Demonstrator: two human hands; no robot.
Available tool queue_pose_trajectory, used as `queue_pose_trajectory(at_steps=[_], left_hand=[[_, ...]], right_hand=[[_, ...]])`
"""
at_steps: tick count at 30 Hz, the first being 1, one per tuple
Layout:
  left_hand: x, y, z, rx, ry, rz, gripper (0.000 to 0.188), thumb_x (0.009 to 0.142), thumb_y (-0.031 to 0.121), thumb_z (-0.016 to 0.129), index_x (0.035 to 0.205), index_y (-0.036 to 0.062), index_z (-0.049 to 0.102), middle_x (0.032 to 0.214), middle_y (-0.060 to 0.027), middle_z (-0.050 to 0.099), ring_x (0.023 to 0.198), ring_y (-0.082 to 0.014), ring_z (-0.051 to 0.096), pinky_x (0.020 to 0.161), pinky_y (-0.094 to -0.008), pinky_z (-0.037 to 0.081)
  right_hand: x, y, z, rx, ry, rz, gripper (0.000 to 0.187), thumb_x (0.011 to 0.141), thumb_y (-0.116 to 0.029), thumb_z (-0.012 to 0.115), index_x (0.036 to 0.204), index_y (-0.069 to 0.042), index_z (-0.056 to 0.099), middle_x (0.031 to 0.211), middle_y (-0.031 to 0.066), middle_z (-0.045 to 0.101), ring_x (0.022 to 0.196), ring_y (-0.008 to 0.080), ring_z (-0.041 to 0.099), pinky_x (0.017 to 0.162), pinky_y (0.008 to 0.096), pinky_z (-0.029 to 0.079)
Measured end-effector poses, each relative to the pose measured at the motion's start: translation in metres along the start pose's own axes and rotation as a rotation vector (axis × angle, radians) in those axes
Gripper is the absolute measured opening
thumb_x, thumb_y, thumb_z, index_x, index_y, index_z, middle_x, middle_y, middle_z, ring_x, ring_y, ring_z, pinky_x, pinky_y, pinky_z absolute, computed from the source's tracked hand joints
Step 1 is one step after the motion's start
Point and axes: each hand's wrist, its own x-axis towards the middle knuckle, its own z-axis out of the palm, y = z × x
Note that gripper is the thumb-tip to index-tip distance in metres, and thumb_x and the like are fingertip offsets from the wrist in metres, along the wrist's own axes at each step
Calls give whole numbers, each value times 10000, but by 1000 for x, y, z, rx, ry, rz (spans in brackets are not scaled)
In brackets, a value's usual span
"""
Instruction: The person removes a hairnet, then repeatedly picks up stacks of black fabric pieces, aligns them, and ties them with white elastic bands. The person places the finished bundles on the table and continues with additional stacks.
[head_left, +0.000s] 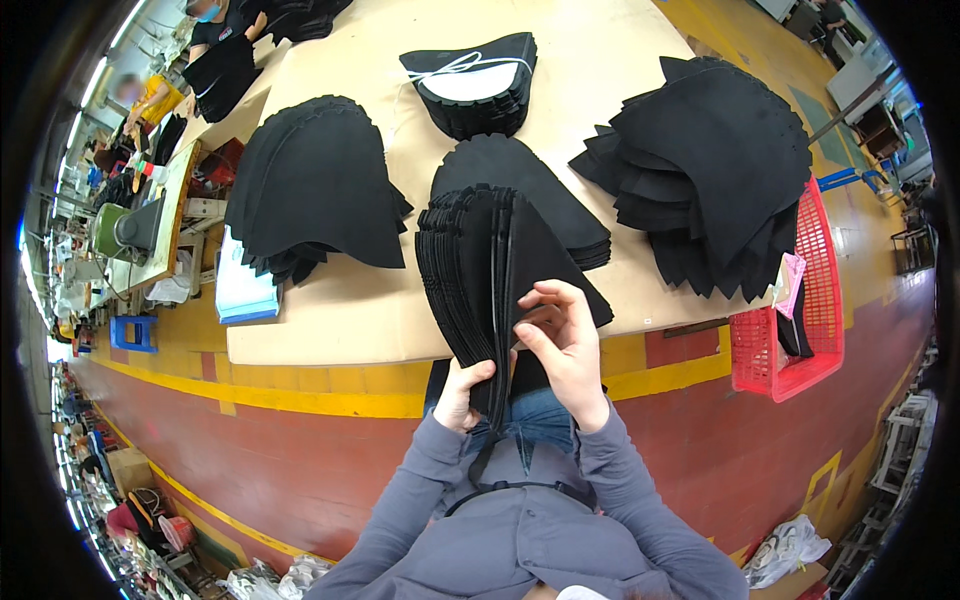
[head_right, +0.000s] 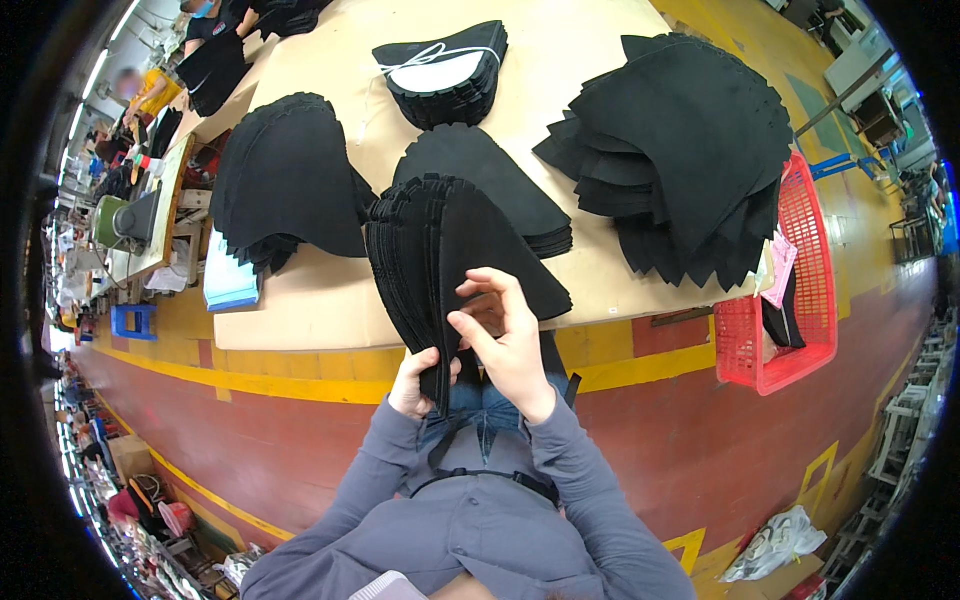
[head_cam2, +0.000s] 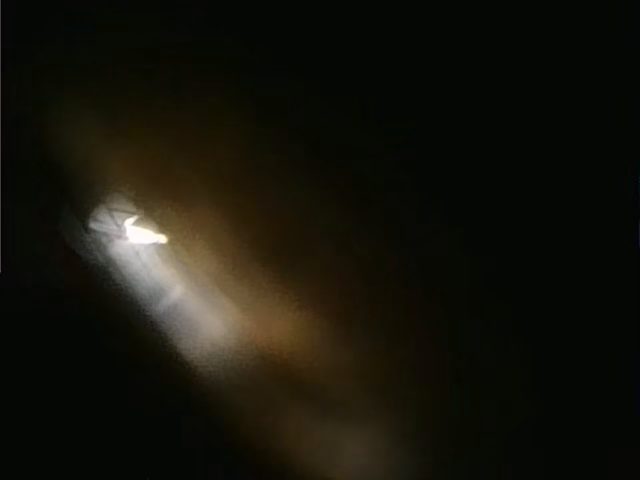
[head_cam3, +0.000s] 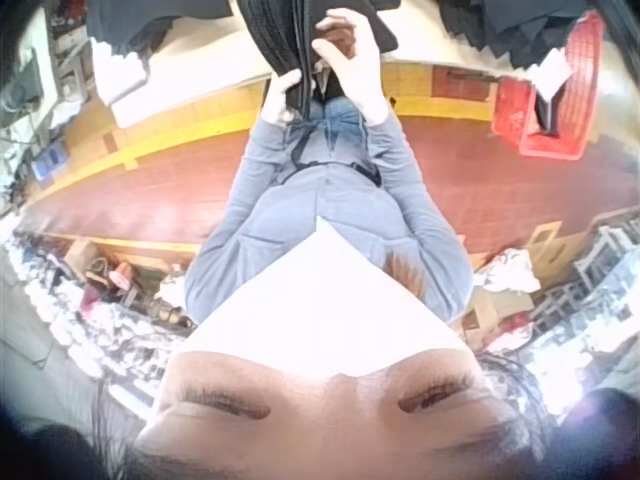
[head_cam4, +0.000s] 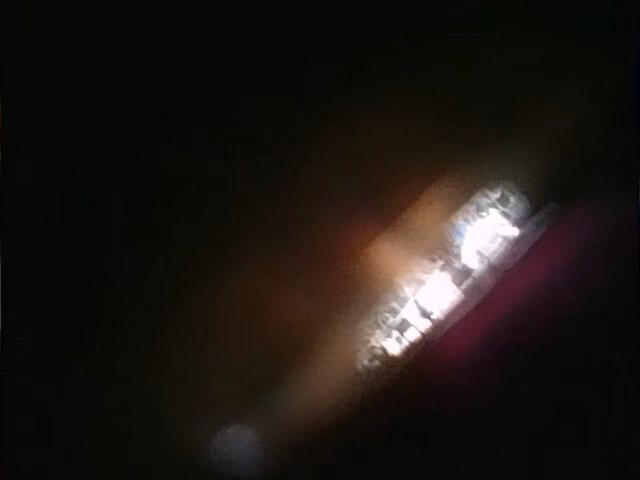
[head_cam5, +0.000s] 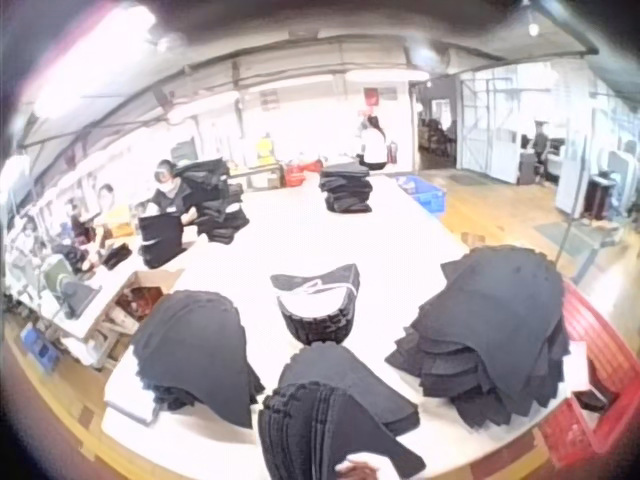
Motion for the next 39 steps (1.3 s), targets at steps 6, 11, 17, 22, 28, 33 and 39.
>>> queue_pose_trajectory(at_steps=[6,11,17,22,28,33,39], left_hand=[[3,-6,-10,-13,-37,4,490,782,329,769,1146,95,541,836,-17,550,645,-108,496,507,-219,357],[5,-9,-19,-155,-10,-49,567,777,167,766,1268,2,537,1127,-96,647,974,-187,645,855,-312,546],[8,-17,-30,-232,-2,-67,606,793,140,751,1324,0,495,1218,-107,617,1106,-222,617,971,-345,512],[8,-15,-24,-240,-4,-49,584,793,120,744,1312,-1,507,1198,-103,626,1103,-220,620,968,-342,511],[2,-6,-2,-42,-16,49,584,771,98,741,1298,-18,518,1170,-101,639,1078,-207,622,954,-331,497],[-1,0,8,37,-23,34,605,728,83,798,1259,-25,530,1151,-97,644,1063,-199,625,937,-323,499],[0,-13,0,127,5,111,585,747,125,805,1244,-38,544,1146,-111,652,1027,-199,635,907,-327,507]], right_hand=[[5,3,13,-145,12,-8,486,812,-49,759,1244,-55,536,1076,78,624,867,131,644,753,257,533],[4,7,10,-145,83,-152,369,865,31,634,1212,-53,539,1152,109,592,858,134,637,737,259,530],[7,-10,16,-639,34,-268,274,795,16,670,1064,-9,622,1108,146,576,885,250,620,815,337,490],[6,-9,17,-663,39,-272,331,760,-68,740,1057,-1,609,992,130,622,892,306,629,1077,470,366],[4,-10,11,-645,76,-169,291,741,-25,688,1011,-13,581,986,145,618,965,325,628,1068,479,361],[11,-1,-4,-971,287,-561,520,661,74,604,1137,-118,519,1460,162,392,1427,401,223,1145,578,154],[10,-5,-11,-975,153,-361,393,810,32,561,1183,-76,506,994,22,729,1421,306,336,1134,646,-46]])
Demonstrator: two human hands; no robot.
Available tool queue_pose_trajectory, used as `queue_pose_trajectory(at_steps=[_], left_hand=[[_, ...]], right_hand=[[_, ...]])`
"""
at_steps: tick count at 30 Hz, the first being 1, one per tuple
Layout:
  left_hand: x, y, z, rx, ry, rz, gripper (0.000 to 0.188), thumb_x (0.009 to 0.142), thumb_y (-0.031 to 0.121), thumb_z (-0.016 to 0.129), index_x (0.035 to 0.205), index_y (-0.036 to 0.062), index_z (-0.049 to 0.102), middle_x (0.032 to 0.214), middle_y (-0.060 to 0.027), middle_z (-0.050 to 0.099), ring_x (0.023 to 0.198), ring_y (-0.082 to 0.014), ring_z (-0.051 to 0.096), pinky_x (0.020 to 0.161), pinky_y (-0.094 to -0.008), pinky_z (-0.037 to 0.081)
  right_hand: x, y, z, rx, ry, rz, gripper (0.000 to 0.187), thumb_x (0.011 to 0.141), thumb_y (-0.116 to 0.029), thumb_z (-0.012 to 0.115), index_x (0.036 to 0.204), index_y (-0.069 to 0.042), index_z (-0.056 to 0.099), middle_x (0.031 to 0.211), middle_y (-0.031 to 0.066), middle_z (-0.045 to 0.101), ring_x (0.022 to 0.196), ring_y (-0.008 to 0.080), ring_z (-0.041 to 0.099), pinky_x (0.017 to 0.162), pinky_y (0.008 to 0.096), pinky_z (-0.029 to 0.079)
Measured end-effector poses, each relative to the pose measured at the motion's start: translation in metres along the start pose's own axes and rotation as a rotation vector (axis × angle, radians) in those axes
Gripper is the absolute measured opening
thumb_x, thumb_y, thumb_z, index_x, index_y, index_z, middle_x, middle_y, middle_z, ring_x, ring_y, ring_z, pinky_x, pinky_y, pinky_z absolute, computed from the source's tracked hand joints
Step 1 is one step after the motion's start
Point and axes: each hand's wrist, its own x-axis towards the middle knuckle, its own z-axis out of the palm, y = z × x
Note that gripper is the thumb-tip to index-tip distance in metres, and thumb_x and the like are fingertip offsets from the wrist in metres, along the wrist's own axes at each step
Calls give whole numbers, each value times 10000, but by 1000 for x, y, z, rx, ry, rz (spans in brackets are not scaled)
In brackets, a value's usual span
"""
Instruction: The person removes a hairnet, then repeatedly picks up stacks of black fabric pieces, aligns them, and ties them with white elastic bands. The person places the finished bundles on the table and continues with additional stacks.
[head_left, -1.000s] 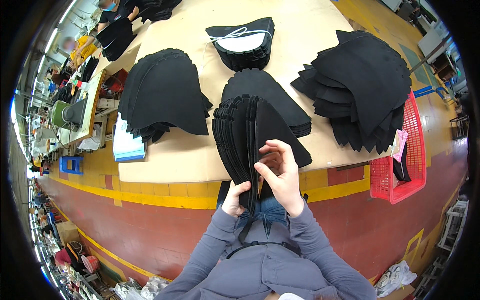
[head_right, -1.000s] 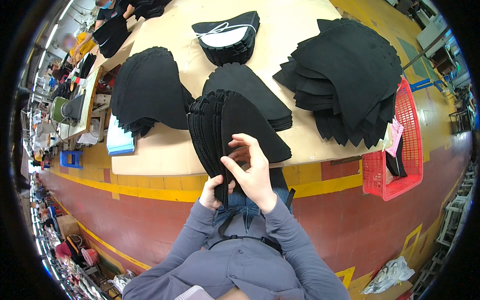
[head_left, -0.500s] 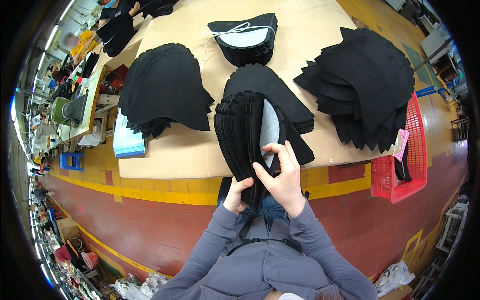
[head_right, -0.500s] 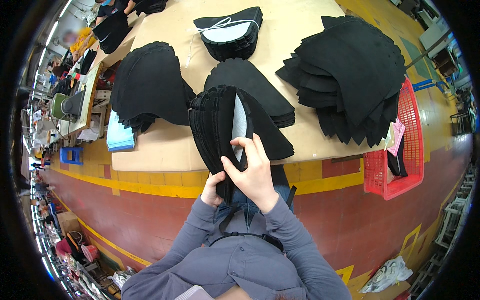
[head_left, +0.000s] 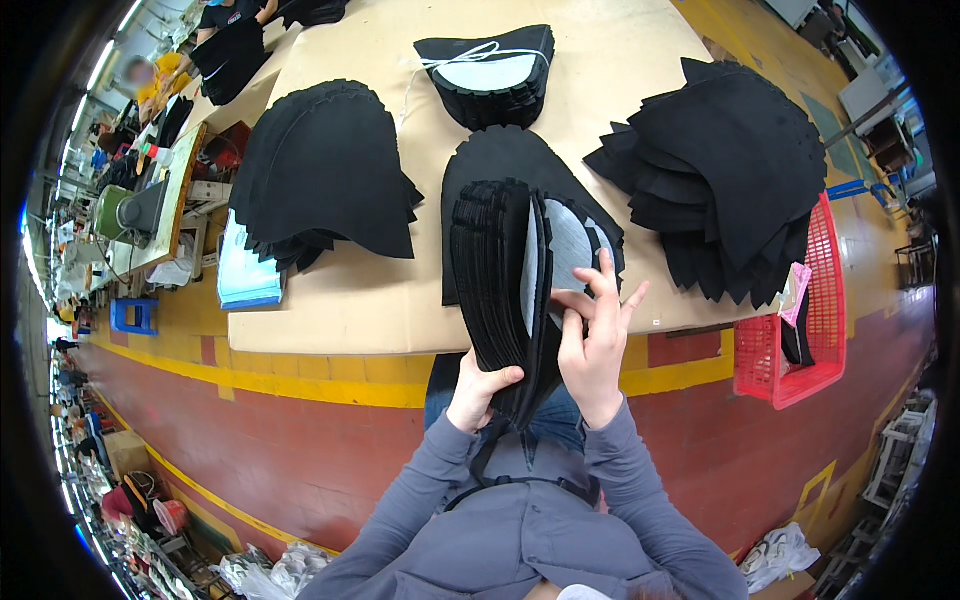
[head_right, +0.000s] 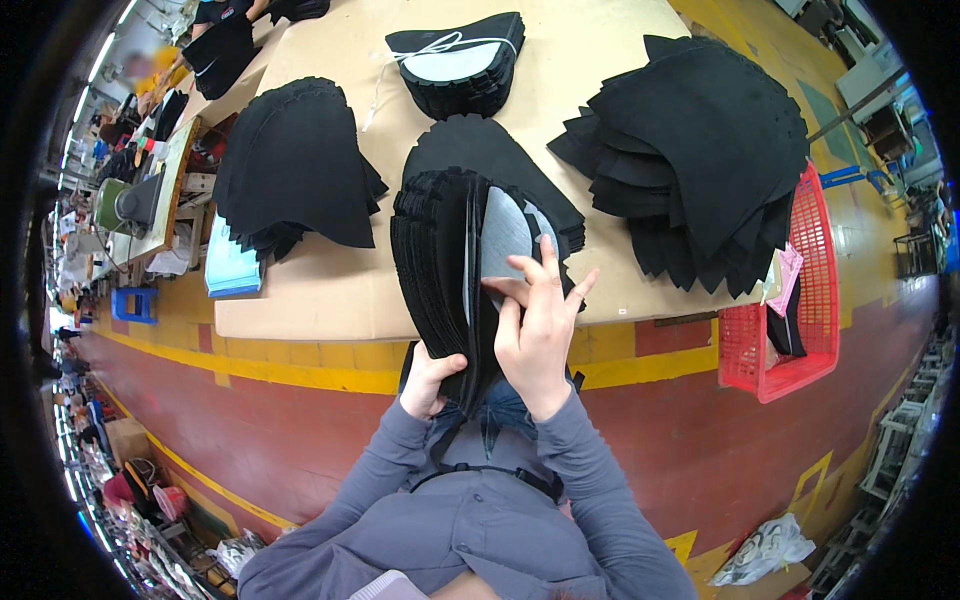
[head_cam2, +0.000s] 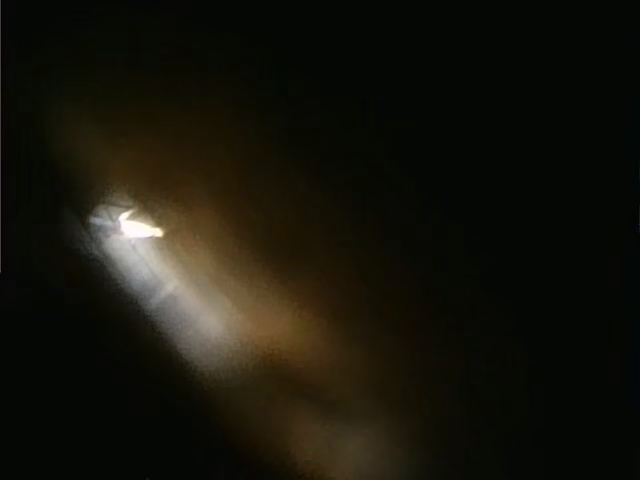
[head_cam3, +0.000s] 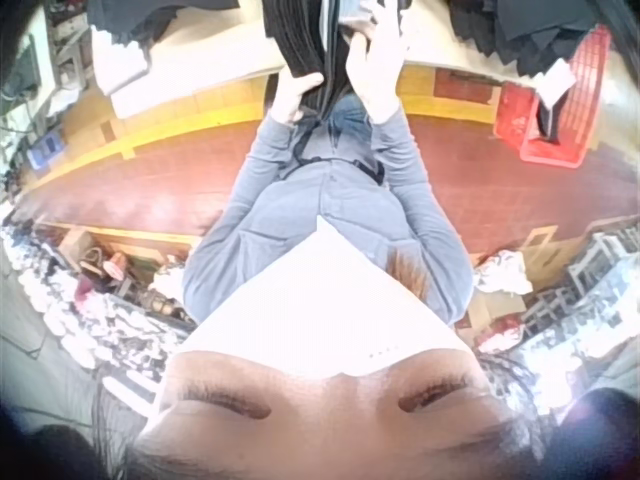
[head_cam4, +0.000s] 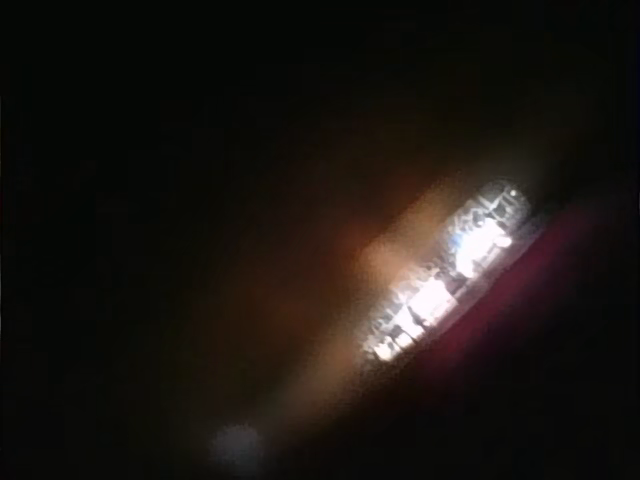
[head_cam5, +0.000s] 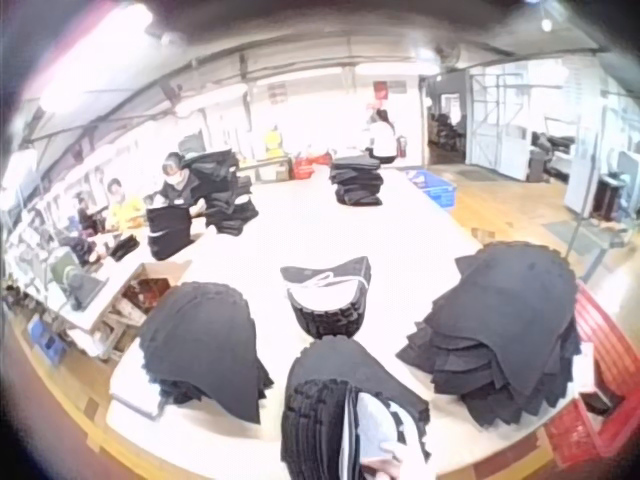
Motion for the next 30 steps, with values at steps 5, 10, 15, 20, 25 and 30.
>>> queue_pose_trajectory(at_steps=[5,10,15,20,25,30], left_hand=[[0,-2,1,-21,-3,4,696,710,150,874,1275,-27,508,1181,-81,634,1060,-166,606,949,-305,477],[2,-8,2,-10,19,45,713,688,135,891,1273,-30,519,1184,-78,639,1066,-159,603,957,-299,471],[2,-9,5,59,27,103,709,682,151,898,1256,-40,530,1163,-76,650,1047,-154,611,946,-295,480],[3,-12,3,79,33,106,721,679,184,904,1253,-46,533,1150,-75,656,1034,-143,613,932,-290,485],[3,-13,3,111,37,121,736,665,229,916,1237,-49,546,1132,-71,663,1020,-134,614,922,-283,485],[4,-16,0,101,47,136,724,668,251,915,1221,-50,558,1114,-62,668,1007,-127,614,911,-280,487]], right_hand=[[4,-12,-8,-70,16,19,721,774,-324,776,1359,-48,457,957,37,727,1416,257,347,1131,662,-19],[4,-2,-2,-98,282,-193,539,792,52,621,1267,-144,459,1368,75,555,1407,302,371,1135,657,-22],[3,-11,-8,-188,14,-38,349,805,-30,647,1128,-114,544,1124,-1,695,1339,258,454,1153,637,2],[8,-19,-12,-56,102,-31,278,807,-52,637,1071,-107,566,1082,-11,703,1311,241,473,1172,599,41],[5,-13,-13,-285,37,-165,224,793,-93,677,1007,-102,613,1045,-27,713,1317,250,456,1175,580,76],[9,-26,-13,-236,26,-56,302,782,-136,719,1072,-101,641,1006,-37,713,1327,242,436,1170,580,97]])
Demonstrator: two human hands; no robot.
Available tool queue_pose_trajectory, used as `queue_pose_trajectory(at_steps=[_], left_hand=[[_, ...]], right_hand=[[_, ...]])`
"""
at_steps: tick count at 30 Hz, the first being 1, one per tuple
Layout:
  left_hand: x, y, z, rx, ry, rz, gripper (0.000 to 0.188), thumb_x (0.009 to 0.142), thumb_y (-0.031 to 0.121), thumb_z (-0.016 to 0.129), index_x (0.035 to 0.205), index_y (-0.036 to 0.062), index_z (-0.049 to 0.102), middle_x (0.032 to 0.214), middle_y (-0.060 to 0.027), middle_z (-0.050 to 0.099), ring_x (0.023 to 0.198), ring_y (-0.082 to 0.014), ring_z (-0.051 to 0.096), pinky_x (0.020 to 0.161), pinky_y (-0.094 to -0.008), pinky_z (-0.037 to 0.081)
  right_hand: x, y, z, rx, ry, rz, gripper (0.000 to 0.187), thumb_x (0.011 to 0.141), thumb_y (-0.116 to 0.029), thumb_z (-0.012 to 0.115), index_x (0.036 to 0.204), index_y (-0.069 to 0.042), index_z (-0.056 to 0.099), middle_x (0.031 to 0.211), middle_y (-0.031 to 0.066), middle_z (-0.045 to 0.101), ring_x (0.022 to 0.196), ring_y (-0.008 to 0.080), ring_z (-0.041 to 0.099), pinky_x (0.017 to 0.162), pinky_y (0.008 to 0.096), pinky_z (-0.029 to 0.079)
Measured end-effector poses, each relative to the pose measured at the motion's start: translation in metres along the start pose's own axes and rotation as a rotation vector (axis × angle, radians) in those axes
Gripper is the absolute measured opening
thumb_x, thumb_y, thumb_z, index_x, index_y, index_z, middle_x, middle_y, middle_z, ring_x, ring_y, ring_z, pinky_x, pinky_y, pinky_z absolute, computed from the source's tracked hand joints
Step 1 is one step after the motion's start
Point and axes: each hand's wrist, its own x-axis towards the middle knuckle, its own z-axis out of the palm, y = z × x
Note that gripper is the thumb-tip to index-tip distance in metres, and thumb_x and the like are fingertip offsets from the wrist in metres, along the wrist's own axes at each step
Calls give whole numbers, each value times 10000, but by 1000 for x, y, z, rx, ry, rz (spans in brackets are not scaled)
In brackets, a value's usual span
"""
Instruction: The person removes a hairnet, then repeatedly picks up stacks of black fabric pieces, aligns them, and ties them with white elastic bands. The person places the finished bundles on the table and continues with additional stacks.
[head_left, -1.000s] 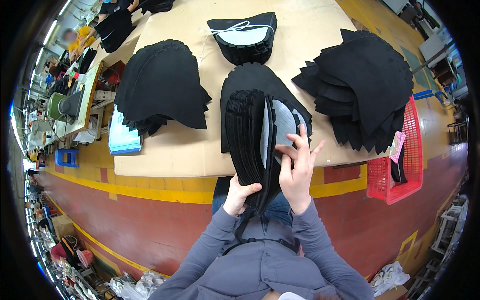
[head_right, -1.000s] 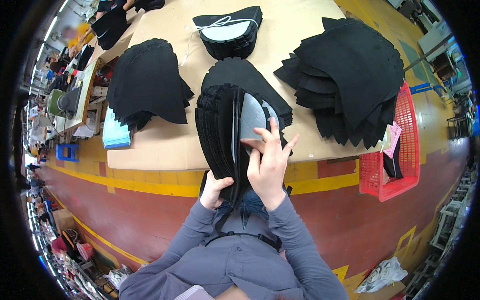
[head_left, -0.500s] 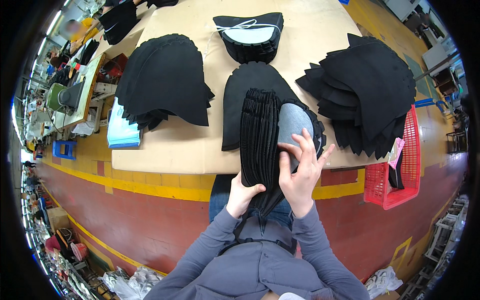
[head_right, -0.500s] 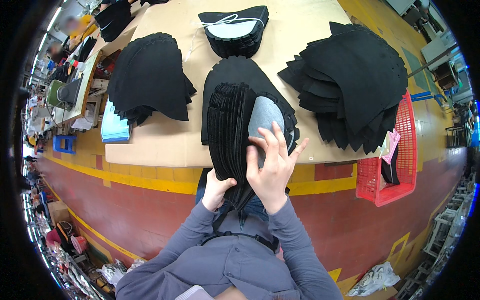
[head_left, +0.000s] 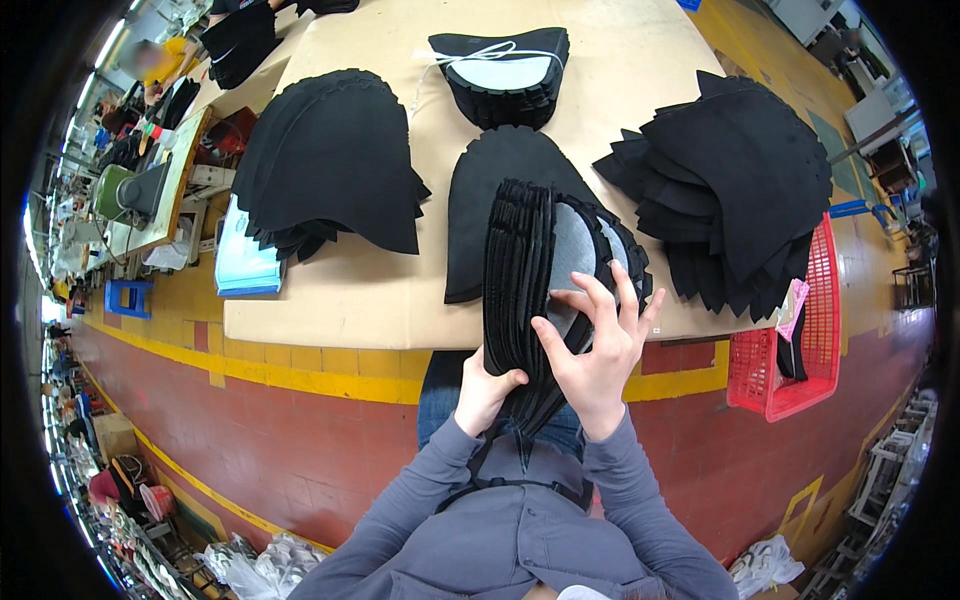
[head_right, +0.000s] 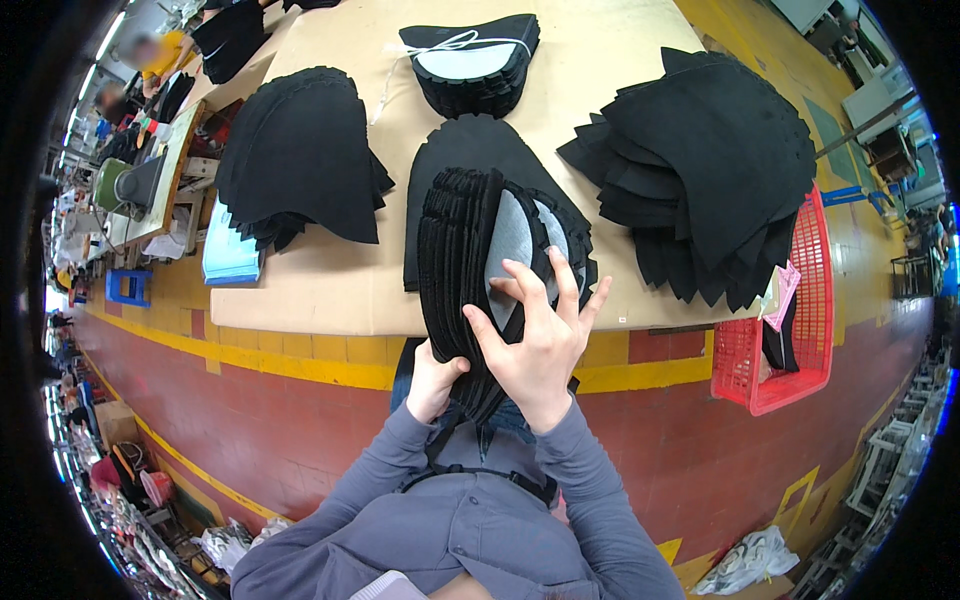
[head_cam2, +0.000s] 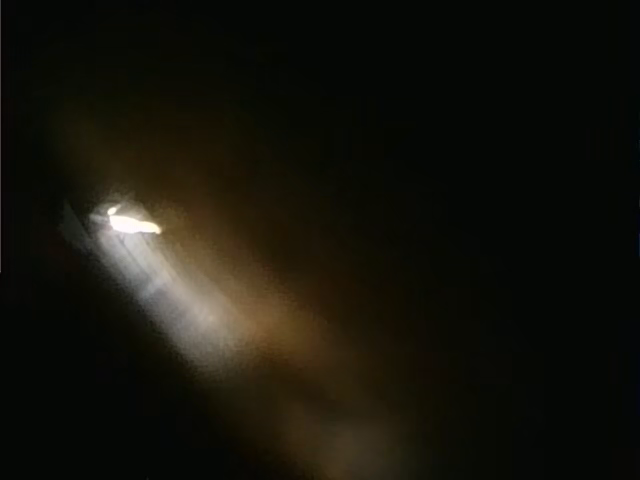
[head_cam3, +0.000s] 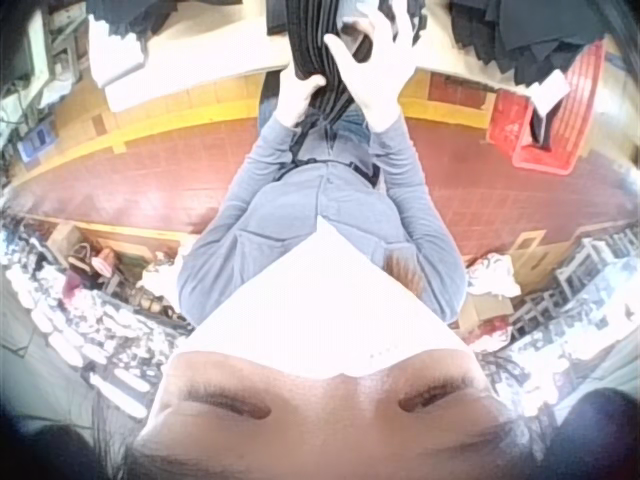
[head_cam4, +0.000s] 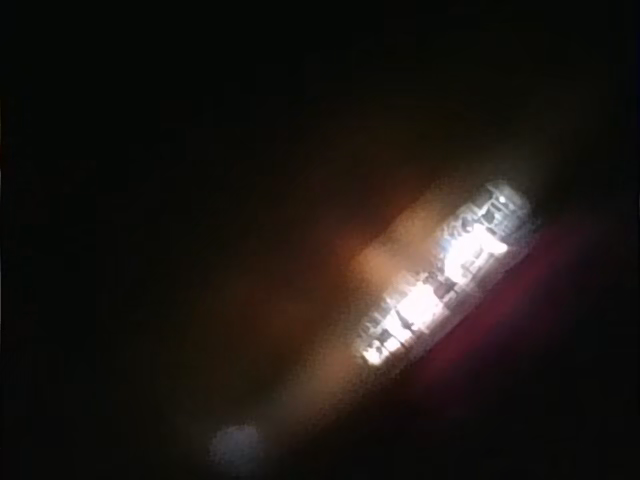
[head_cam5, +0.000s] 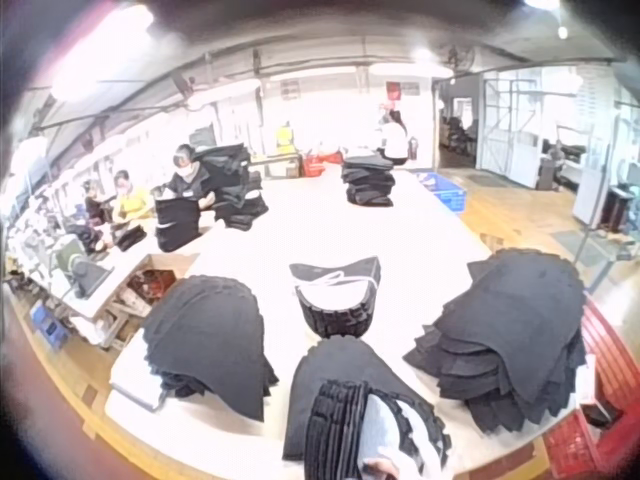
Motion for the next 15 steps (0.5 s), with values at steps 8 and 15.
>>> queue_pose_trajectory(at_steps=[8,15], left_hand=[[2,-11,-4,-24,-16,49,738,656,317,915,1198,-50,573,1087,-49,676,973,-118,619,889,-269,493],[3,-8,0,-64,6,51,808,628,400,903,1209,-55,573,1098,-49,675,991,-120,620,891,-270,492]], right_hand=[[-5,7,5,-103,53,-80,278,726,-19,632,960,-168,637,1051,-21,703,1226,311,506,1154,590,156],[-1,-2,2,-15,12,2,339,771,-244,778,1045,-109,632,765,-23,716,1218,320,505,1157,601,96]])
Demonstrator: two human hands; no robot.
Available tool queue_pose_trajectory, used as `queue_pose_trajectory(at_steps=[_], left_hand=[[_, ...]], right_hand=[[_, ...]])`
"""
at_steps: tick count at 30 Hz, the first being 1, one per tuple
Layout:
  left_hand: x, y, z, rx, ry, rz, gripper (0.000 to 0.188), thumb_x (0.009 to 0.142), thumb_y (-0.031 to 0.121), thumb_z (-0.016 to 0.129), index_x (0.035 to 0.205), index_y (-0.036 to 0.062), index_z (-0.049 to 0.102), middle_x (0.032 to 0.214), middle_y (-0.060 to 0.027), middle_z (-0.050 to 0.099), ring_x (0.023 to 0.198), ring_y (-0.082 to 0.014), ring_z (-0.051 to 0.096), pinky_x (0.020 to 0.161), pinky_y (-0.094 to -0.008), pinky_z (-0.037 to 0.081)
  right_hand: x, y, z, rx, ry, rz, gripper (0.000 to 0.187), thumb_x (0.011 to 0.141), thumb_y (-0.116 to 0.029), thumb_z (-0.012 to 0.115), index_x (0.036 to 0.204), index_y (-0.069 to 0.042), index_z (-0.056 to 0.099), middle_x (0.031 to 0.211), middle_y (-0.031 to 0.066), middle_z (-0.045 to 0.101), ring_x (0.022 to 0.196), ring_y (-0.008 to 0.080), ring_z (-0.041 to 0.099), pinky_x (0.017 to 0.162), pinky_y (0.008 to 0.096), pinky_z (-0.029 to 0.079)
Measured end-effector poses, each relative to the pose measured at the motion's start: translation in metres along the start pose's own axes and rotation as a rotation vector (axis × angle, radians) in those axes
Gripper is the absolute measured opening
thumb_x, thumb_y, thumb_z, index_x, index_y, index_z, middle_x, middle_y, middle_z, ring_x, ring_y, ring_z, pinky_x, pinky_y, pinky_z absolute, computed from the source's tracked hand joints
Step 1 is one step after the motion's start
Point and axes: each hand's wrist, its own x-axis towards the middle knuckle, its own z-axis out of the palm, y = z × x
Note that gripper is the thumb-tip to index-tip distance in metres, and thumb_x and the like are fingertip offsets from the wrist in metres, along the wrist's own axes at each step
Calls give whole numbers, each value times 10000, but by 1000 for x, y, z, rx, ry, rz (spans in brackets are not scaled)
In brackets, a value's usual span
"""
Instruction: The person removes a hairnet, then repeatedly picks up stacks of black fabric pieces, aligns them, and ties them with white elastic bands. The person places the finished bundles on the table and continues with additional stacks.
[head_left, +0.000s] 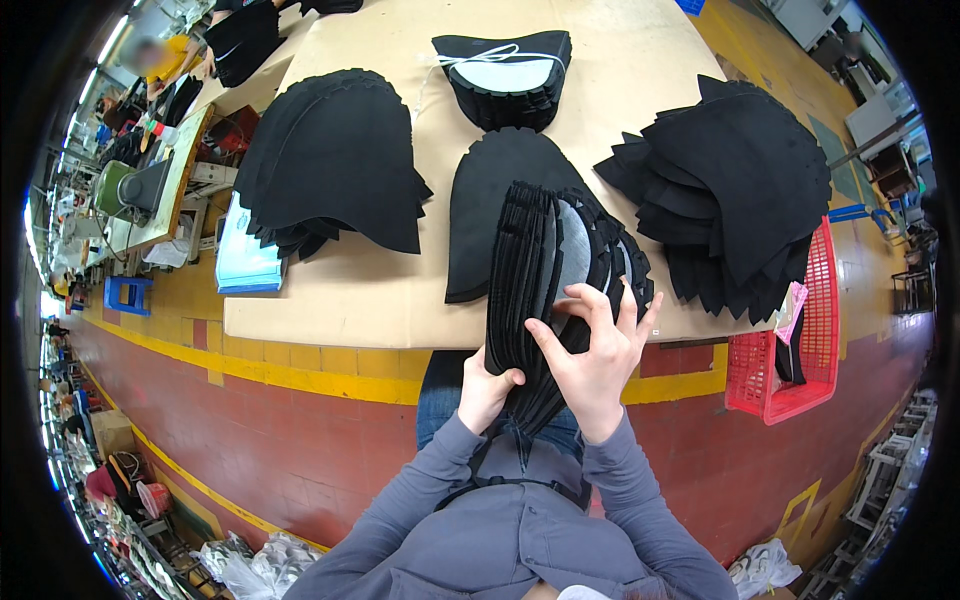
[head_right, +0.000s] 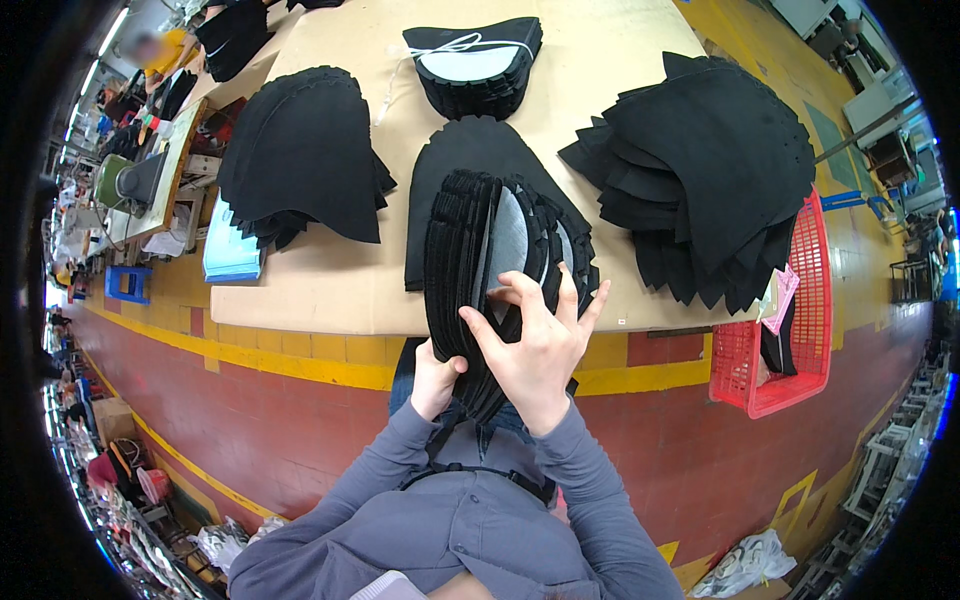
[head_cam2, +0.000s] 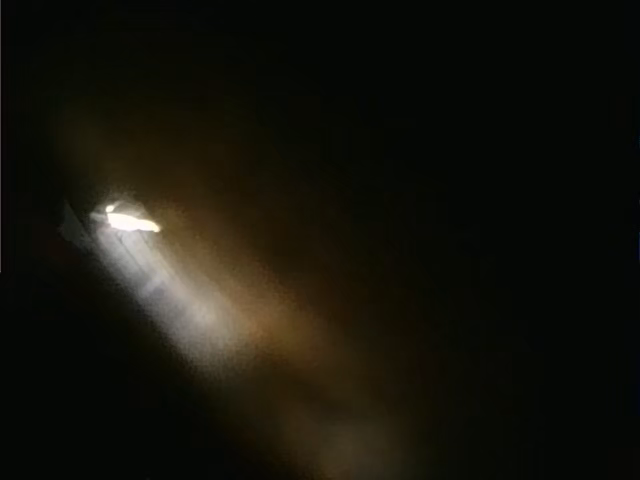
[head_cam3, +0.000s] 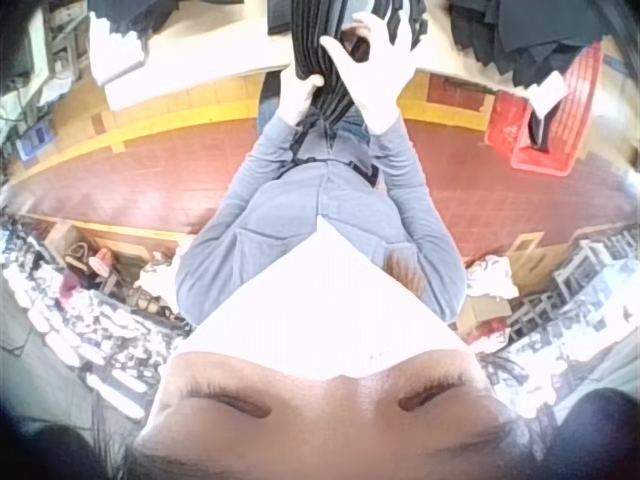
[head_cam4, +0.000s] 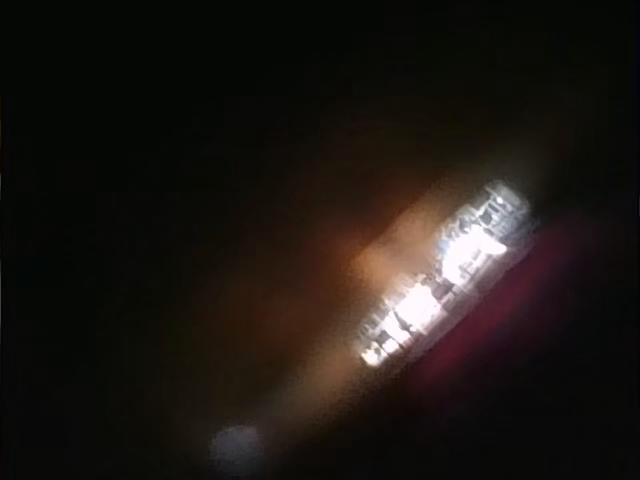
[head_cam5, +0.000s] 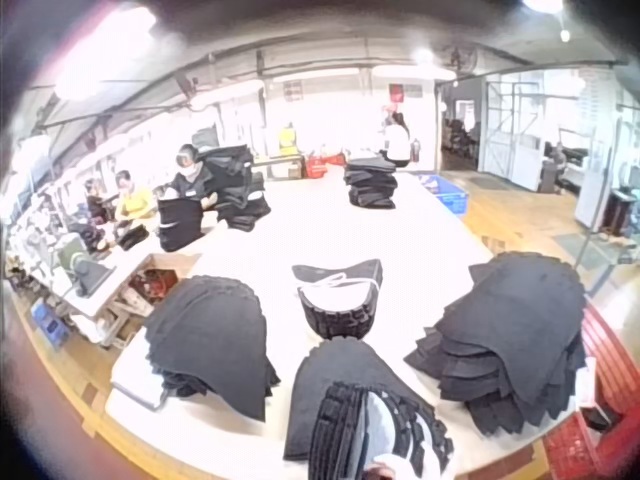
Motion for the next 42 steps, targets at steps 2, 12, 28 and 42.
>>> queue_pose_trajectory(at_steps=[2,12,28,42], left_hand=[[1,-1,-1,-14,-4,1,821,627,416,897,1214,-57,572,1102,-50,674,995,-122,620,896,-271,490],[-1,-5,-1,-30,-31,40,875,646,492,852,1246,-70,554,1139,-65,666,1018,-131,616,913,-276,484],[0,-2,5,-81,-60,67,914,670,534,796,1291,-82,529,1167,-81,652,1058,-153,603,937,-292,474],[-1,4,6,146,-40,110,799,843,615,629,1242,-75,568,1140,-71,650,1027,-114,573,900,-256,456]], right_hand=[[-1,2,2,11,6,12,341,765,-228,780,1050,-118,627,822,-18,717,1218,317,507,1157,602,100],[0,-1,-3,-201,-51,-7,97,769,-217,708,860,-183,711,1400,43,518,1251,306,470,1159,575,140],[2,-1,-7,-107,-17,4,137,720,-216,710,852,-179,719,1423,50,506,1270,337,464,1153,582,161],[3,-3,-5,-140,0,22,310,659,-429,822,803,-179,707,1431,64,488,1293,328,430,1161,564,119]])
